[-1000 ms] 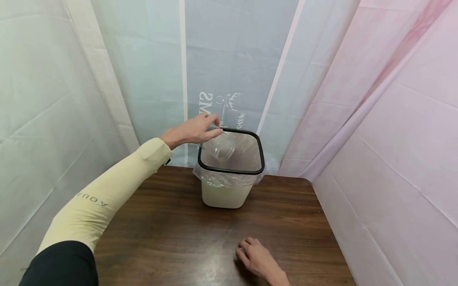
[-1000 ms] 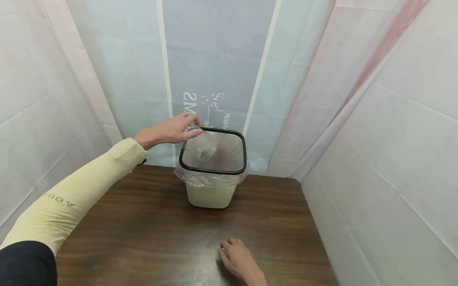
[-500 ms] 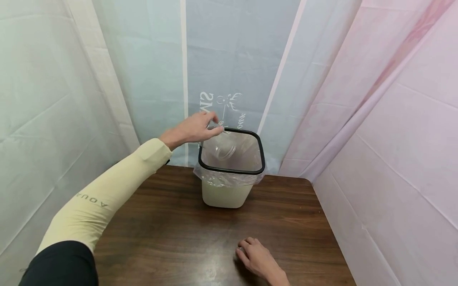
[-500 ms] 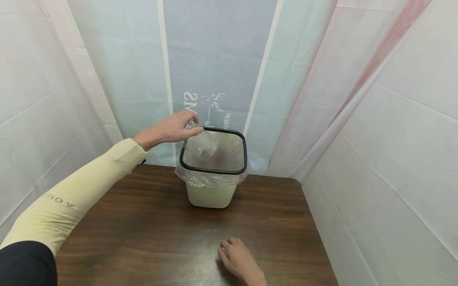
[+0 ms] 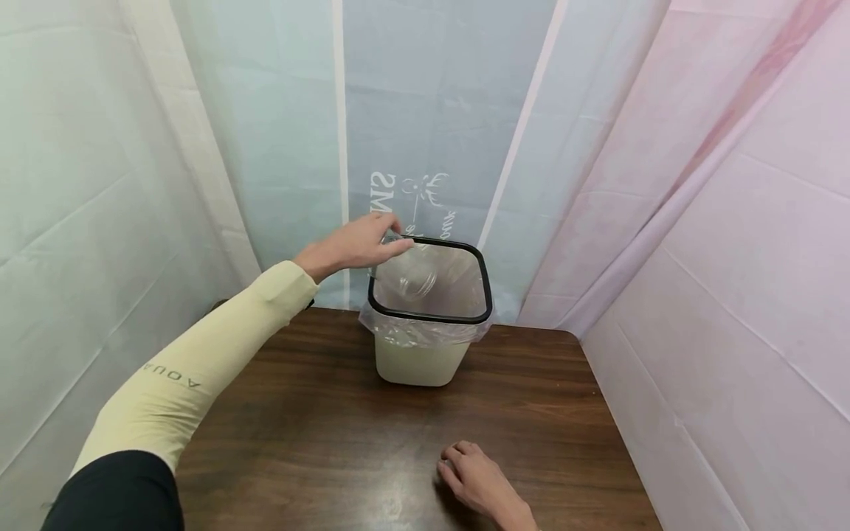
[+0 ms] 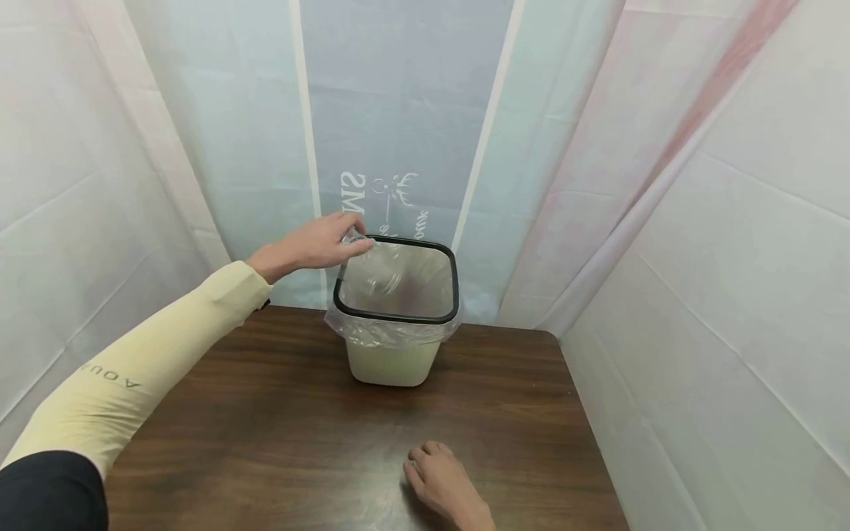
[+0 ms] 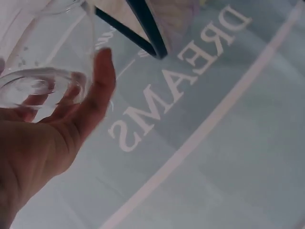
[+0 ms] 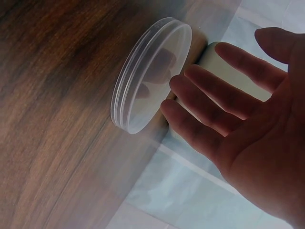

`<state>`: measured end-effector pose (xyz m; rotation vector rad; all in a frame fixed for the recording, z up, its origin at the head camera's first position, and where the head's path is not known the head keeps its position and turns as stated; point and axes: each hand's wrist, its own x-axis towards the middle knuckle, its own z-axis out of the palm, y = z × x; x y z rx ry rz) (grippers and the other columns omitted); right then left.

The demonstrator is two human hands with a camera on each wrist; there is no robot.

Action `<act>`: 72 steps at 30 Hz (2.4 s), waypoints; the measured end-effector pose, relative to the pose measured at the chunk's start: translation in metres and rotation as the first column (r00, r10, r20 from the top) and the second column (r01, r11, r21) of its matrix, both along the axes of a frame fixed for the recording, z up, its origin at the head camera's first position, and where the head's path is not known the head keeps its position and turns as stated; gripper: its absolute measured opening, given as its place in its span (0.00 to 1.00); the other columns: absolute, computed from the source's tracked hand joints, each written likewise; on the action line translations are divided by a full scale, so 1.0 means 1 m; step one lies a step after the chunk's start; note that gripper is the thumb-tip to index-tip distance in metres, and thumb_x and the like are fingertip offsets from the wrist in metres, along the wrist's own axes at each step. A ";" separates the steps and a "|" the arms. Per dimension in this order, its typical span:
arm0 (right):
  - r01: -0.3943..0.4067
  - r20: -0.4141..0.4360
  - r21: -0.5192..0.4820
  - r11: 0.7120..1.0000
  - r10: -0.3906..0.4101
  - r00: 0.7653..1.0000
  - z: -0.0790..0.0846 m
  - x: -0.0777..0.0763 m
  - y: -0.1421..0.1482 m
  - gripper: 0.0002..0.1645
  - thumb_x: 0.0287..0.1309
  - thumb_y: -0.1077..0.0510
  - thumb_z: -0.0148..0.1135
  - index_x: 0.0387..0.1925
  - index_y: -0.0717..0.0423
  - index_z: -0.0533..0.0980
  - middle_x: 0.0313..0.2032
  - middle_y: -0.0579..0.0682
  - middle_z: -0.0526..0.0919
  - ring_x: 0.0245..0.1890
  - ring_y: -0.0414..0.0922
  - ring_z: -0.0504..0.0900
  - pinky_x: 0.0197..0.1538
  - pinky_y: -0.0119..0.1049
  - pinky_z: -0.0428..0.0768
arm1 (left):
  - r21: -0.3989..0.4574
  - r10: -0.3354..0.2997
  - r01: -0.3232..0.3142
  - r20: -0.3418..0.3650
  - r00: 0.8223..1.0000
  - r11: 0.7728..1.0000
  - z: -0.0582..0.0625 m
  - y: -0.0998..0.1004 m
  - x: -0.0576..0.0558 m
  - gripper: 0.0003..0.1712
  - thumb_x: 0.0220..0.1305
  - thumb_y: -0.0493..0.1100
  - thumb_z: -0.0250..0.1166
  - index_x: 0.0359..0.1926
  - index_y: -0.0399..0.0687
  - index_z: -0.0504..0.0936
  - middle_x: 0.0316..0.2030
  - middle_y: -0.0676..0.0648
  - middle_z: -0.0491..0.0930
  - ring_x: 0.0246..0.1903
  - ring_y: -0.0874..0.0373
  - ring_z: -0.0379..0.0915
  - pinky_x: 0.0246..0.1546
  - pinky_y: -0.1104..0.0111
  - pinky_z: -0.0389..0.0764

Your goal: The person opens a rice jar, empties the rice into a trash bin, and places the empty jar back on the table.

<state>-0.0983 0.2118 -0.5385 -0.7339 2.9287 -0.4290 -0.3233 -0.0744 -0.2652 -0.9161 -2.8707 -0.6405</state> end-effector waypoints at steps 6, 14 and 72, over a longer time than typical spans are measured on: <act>0.001 -0.028 -0.014 1.000 -0.001 1.000 0.002 0.001 0.000 0.15 0.69 0.48 0.54 0.44 0.51 0.81 0.43 0.47 0.83 0.47 0.47 0.81 0.47 0.44 0.81 | -0.066 -0.036 0.030 -0.090 0.995 0.997 -0.002 0.000 0.004 0.28 0.67 0.61 0.58 0.57 0.48 0.73 0.53 0.38 0.71 0.46 0.42 0.70 0.49 0.51 0.73; 0.002 -0.014 -0.016 1.000 -0.002 1.000 0.003 0.000 0.000 0.16 0.70 0.47 0.53 0.45 0.51 0.81 0.43 0.47 0.83 0.47 0.47 0.81 0.46 0.43 0.81 | 0.100 0.091 -0.092 0.020 0.996 0.991 0.002 0.004 -0.001 0.34 0.69 0.66 0.50 0.60 0.44 0.70 0.59 0.38 0.72 0.52 0.45 0.72 0.54 0.52 0.74; 0.018 -0.039 -0.072 0.997 -0.021 0.999 0.003 -0.002 0.005 0.10 0.69 0.50 0.54 0.41 0.46 0.81 0.45 0.45 0.83 0.46 0.46 0.82 0.47 0.43 0.81 | 0.935 -0.483 -0.355 0.319 0.816 0.016 -0.150 -0.042 0.119 0.63 0.55 0.72 0.58 0.75 0.34 0.45 0.45 0.43 0.77 0.46 0.49 0.84 0.50 0.57 0.82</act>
